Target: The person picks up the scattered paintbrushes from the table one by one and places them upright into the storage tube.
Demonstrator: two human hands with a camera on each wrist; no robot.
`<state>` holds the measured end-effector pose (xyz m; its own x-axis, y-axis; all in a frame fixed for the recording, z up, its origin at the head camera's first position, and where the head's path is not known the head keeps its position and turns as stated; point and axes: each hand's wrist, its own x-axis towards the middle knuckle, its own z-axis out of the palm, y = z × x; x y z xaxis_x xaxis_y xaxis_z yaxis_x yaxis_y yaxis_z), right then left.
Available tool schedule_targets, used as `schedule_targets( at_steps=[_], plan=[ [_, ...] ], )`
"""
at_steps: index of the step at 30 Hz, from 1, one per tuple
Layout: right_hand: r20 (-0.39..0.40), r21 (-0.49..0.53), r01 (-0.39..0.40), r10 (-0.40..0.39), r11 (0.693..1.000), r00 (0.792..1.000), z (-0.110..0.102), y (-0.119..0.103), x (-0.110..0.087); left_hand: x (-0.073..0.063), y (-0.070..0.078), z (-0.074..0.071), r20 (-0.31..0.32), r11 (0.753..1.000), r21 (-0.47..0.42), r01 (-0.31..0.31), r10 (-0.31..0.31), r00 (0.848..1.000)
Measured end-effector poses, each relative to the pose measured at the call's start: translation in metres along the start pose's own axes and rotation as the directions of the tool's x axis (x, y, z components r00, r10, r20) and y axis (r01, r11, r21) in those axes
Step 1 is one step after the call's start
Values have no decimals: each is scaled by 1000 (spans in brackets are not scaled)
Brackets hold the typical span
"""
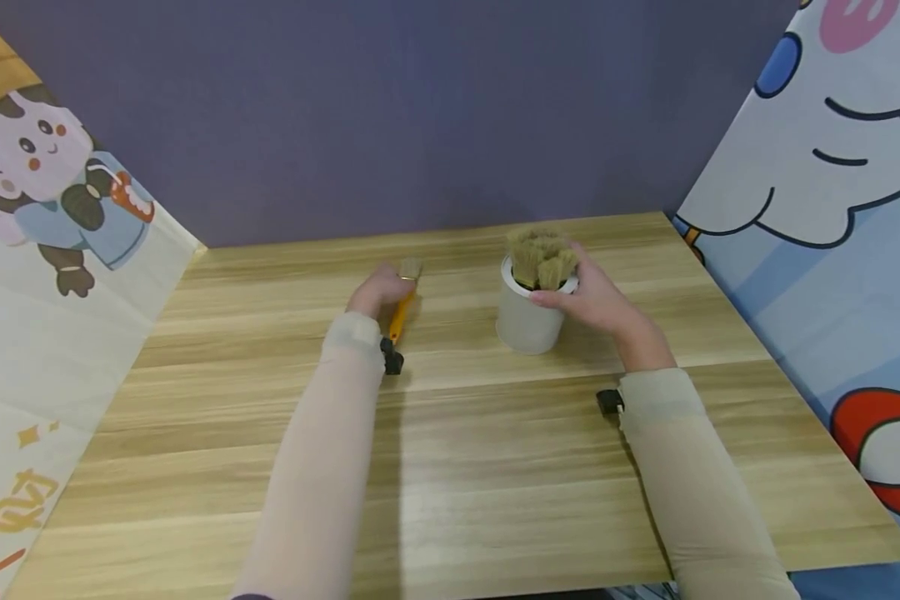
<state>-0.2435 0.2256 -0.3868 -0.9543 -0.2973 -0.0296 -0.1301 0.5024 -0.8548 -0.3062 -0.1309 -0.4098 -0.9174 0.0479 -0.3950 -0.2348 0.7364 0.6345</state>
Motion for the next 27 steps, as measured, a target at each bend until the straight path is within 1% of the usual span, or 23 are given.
schedule_targets(
  at_steps=[3, 5, 7, 9, 12, 18, 24, 27],
  plan=[
    [-7, 15, 5, -5, 1000, 1000, 0, 0, -1, 2, 0, 1, 2, 994, -105, 42, -42, 999],
    [-12, 25, 4, -4, 1000, 1000, 0, 1, -1, 4, 1, 2, 2, 990, -125, 60, -61, 998],
    [-11, 27, 1, -1, 1000, 1000, 0, 1, -1, 7, 3, 3, 0, 993, -99, 72, -72, 997],
    [-9, 26, -8, 8, 1000, 1000, -1, 1, -2, 8, 5, 2, -15, 995, -49, 83, -83, 996],
    [-9, 15, -20, 21, 1000, 1000, -1, 0, -2, 9, 7, 2, -35, 996, 7, 84, -84, 996],
    [-6, -12, 1, -2, 1000, 1000, 0, 0, 0, 5, 9, 3, -90, 994, 80, 80, -73, 993],
    [-7, 7, 22, -22, 1000, 1000, 2, 1, 1, 6, 10, 6, -127, 989, 113, 98, -83, 988],
    [-4, 13, 24, -24, 1000, 1000, 2, 2, 1, 5, 10, 6, -119, 989, 107, 99, -86, 989]
  ],
)
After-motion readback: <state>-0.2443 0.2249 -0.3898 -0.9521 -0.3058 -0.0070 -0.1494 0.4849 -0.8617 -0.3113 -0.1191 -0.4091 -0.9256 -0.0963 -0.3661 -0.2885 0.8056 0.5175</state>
